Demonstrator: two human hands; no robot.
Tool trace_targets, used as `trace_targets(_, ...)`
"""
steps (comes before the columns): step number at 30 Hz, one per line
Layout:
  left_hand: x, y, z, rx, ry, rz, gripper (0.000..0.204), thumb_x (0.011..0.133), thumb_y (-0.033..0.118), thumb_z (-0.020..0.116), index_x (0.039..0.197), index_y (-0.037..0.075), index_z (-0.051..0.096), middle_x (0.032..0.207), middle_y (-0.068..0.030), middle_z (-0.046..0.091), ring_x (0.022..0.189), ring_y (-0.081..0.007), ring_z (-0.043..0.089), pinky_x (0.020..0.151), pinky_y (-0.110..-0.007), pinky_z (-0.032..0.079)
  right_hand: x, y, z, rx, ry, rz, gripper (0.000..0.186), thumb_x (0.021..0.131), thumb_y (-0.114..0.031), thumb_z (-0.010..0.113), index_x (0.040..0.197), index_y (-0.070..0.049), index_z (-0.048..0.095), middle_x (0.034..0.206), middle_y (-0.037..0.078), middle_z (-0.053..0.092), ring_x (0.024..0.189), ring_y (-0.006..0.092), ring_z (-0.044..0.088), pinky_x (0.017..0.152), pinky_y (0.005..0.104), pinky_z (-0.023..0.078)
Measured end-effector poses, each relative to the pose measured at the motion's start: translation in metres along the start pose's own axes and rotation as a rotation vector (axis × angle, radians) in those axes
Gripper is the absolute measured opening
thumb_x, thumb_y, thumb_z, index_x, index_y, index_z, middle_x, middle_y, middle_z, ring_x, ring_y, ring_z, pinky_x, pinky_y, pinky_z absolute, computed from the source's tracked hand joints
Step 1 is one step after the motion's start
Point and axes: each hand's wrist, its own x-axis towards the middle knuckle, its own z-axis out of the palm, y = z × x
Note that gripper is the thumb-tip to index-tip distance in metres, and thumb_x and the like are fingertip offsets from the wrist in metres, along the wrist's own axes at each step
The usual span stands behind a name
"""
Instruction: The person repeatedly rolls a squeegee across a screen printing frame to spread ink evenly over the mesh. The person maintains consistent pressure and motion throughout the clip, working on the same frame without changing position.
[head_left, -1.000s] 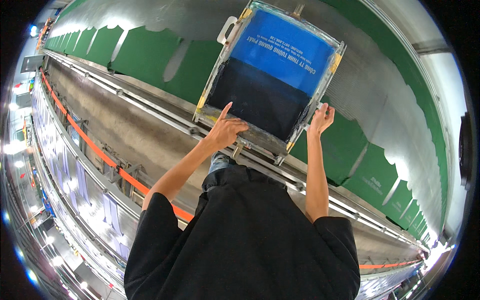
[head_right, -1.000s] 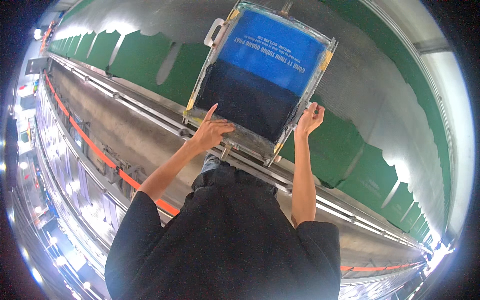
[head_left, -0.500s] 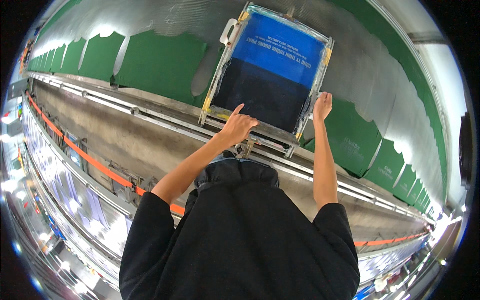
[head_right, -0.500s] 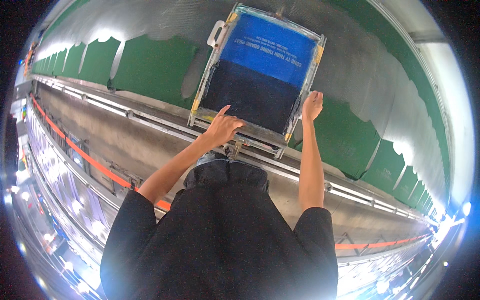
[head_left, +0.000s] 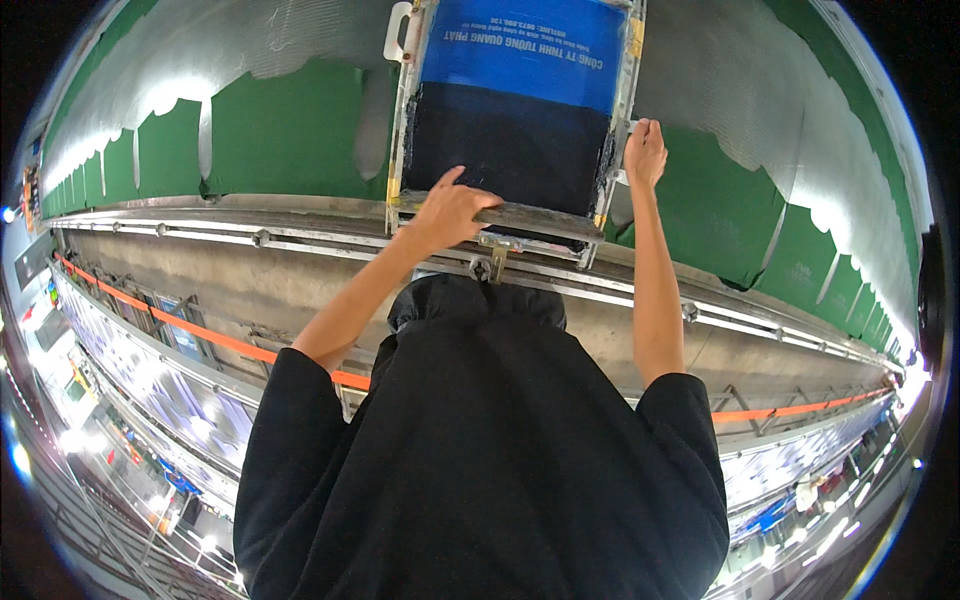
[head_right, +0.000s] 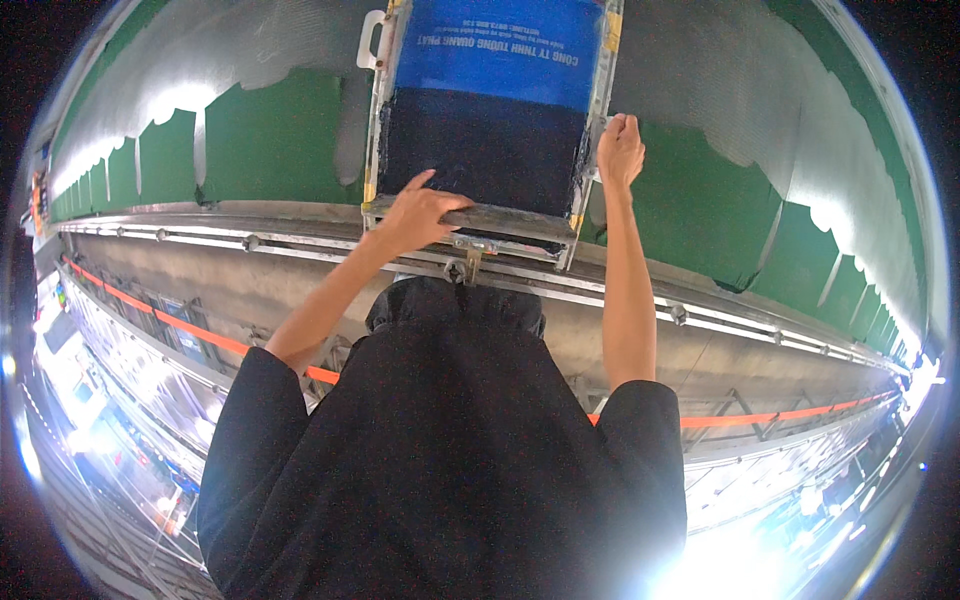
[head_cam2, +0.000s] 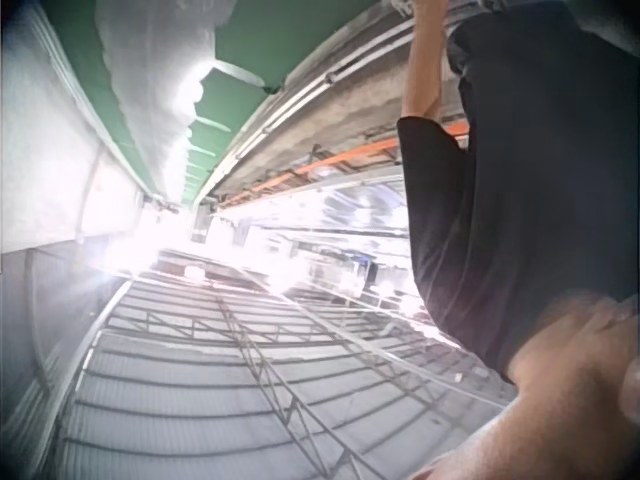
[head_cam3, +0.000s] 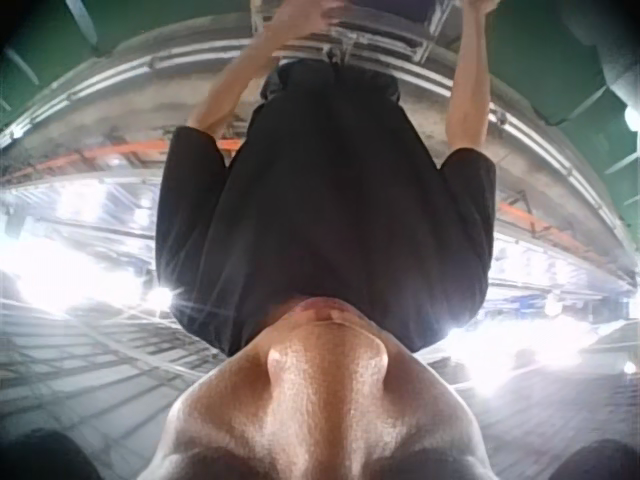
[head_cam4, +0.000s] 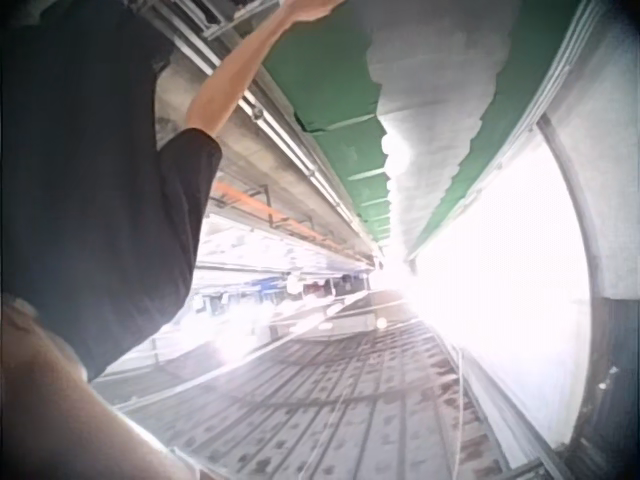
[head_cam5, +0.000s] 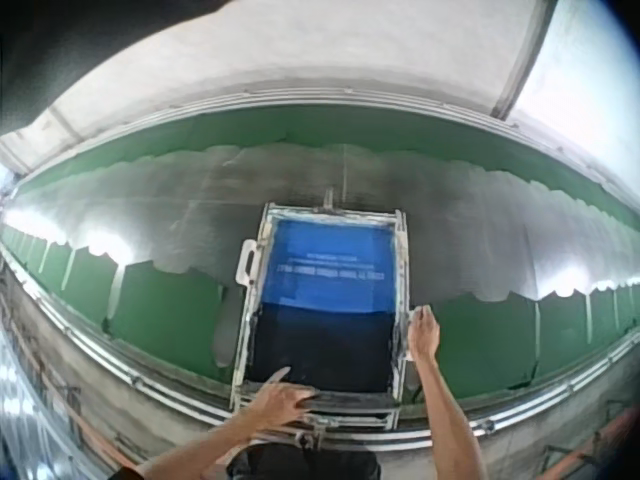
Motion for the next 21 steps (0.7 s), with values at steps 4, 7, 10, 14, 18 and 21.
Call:
trace_targets(4, -0.023, -0.043, -0.031, 0.175, -0.134, -0.177, 0.046, 0.085, 0.034, 0.081, 0.126, 0.015, 0.075, 0.123, -0.0071, 0.076, 0.116, -0.0238, 0.071, 0.127, -0.057, 0.020, -0.044, -0.055, -0.063, -0.132, 0.021, -0.580, 0.052, 0.096, -0.050, 0.066, 0.122, -0.005, 0.069, 0.118, 0.020, 0.072, 0.110, 0.0426, 0.067, 0.093, 0.0550, 0.051)
trace_targets(7, -0.034, -0.054, -0.028, 0.194, -0.067, -0.188, 0.045, 0.084, 0.027, 0.081, 0.127, 0.015, 0.075, 0.120, -0.0073, 0.077, 0.116, -0.0239, 0.071, 0.129, -0.057, 0.018, -0.118, -0.055, -0.087, -0.136, -0.523, -0.851, 0.066, 0.085, -0.056, 0.079, 0.127, -0.006, 0.068, 0.132, 0.017, 0.069, 0.125, 0.0405, 0.063, 0.103, 0.0512, 0.052)
trace_targets(10, -0.055, -0.061, 0.016, 0.276, 0.214, -0.058, 0.047, 0.082, 0.018, 0.079, 0.128, 0.015, 0.075, 0.117, -0.0065, 0.078, 0.115, -0.0232, 0.072, 0.131, -0.055, 0.014, -0.186, -0.024, -0.065, -0.305, -0.591, -0.657, 0.059, 0.082, -0.044, 0.082, 0.126, -0.007, 0.069, 0.132, 0.014, 0.070, 0.120, 0.0365, 0.067, 0.102, 0.0503, 0.054)
trace_targets(14, -0.046, -0.057, -0.003, 0.233, 0.020, -0.137, 0.035, 0.082, 0.027, 0.080, 0.115, 0.015, 0.081, 0.103, -0.0090, 0.080, 0.105, -0.0233, 0.074, 0.132, -0.051, 0.008, -0.187, -0.016, -0.048, -0.340, -0.647, -0.511, 0.041, 0.082, -0.028, 0.080, 0.118, -0.010, 0.075, 0.118, 0.015, 0.075, 0.109, 0.0350, 0.072, 0.089, 0.0498, 0.058)
trace_targets(18, 0.007, -0.074, -0.057, 0.184, 0.090, -0.122, 0.034, 0.088, 0.044, 0.079, 0.109, 0.017, 0.083, 0.085, -0.0110, 0.079, 0.093, -0.0247, 0.076, 0.132, -0.051, 0.009, -0.117, -0.073, -0.059, -0.391, -0.621, -0.509, 0.024, 0.084, -0.020, 0.079, 0.107, -0.012, 0.078, 0.100, 0.015, 0.078, 0.095, 0.0367, 0.075, 0.081, 0.0510, 0.057)
trace_targets(21, 0.062, -0.097, -0.089, 0.240, 0.222, -0.074, 0.034, 0.089, 0.047, 0.078, 0.108, 0.019, 0.084, 0.078, -0.0109, 0.077, 0.088, -0.0246, 0.076, 0.132, -0.050, 0.011, -0.051, -0.102, -0.044, -0.377, -0.486, -0.512, 0.022, 0.088, -0.026, 0.079, 0.105, -0.013, 0.079, 0.097, 0.015, 0.078, 0.095, 0.0360, 0.075, 0.083, 0.0523, 0.056)
